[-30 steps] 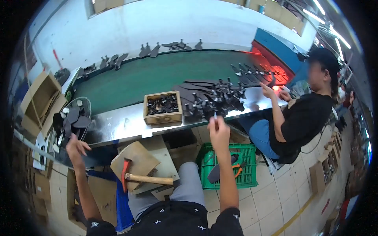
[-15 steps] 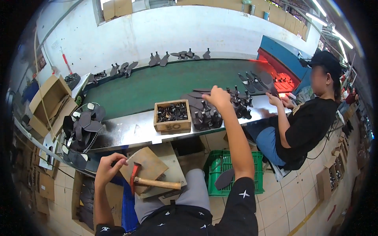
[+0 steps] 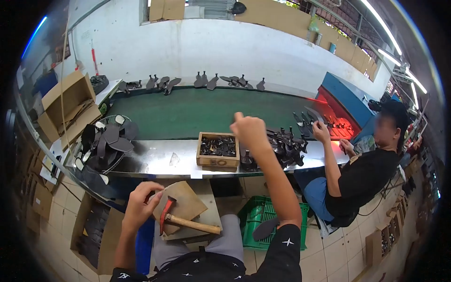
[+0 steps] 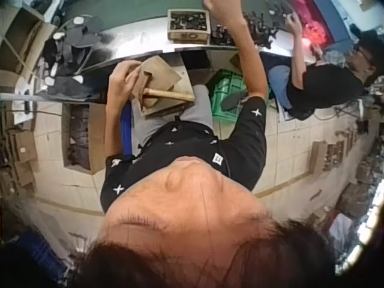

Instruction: Assembling shoe components by hammering nails and trimming excess material.

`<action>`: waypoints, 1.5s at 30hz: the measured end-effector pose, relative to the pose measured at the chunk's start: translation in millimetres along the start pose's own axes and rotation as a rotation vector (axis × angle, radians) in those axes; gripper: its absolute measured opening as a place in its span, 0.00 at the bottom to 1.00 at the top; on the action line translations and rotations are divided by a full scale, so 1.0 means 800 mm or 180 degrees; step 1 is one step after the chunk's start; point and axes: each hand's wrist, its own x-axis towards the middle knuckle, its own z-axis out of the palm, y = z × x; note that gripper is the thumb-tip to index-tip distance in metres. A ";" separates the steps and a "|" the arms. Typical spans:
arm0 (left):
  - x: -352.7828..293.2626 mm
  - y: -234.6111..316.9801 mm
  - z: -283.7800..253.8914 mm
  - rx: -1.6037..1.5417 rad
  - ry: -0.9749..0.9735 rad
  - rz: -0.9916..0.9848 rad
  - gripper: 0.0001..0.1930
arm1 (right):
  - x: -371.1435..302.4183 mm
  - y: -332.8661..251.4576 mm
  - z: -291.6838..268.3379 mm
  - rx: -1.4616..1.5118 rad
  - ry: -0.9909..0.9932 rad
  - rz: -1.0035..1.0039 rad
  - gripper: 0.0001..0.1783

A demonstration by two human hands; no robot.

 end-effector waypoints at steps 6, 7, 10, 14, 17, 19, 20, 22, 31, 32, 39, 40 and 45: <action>0.090 0.038 0.060 0.0128 0.1149 0.0943 0.25 | -0.056 -0.142 -0.138 0.0267 0.0538 -0.2201 0.11; 0.097 0.040 0.063 -0.0600 0.0703 0.0755 0.25 | -0.069 -0.151 -0.147 0.0518 0.0577 -0.2590 0.12; 0.092 0.042 0.070 -0.2120 -0.0053 0.0224 0.24 | -0.113 -0.165 -0.132 0.1528 0.0622 -0.2015 0.16; 0.021 0.039 0.044 -0.2954 0.1275 -0.0163 0.52 | -0.199 -0.190 -0.046 0.2513 0.0189 0.0077 0.41; -0.010 0.035 0.001 -0.2024 0.2338 0.0710 0.51 | -0.256 -0.210 0.018 0.1573 -0.0397 -0.0493 0.53; -0.029 0.046 -0.018 -0.2226 0.2690 0.0600 0.50 | -0.280 -0.199 0.030 0.1428 -0.1059 -0.0456 0.52; -0.035 0.052 -0.023 -0.2107 0.2695 0.0811 0.50 | -0.288 -0.192 0.029 0.1375 -0.2005 -0.0176 0.51; -0.045 0.060 -0.031 -0.2110 0.2337 0.0370 0.41 | -0.300 -0.183 0.017 0.1315 -0.2968 0.0035 0.50; -0.032 0.052 0.057 -0.3194 0.1170 -0.1045 0.18 | -0.393 -0.216 0.014 0.2289 -0.1525 0.0864 0.34; -0.032 0.050 0.064 -0.3151 0.1124 -0.0982 0.19 | -0.406 -0.200 0.016 0.2357 -0.1623 0.1160 0.27; -0.024 -0.033 0.112 -0.1209 0.0944 -0.0566 0.17 | -0.475 -0.141 0.008 0.4680 -0.0754 0.3438 0.08; -0.024 -0.052 0.120 -0.0658 0.0907 -0.0606 0.16 | -0.479 -0.137 0.002 0.4689 -0.0467 0.3509 0.08; -0.028 -0.105 0.126 0.1778 0.0274 -0.0864 0.26 | -0.479 -0.113 -0.027 0.4421 0.0286 0.3172 0.08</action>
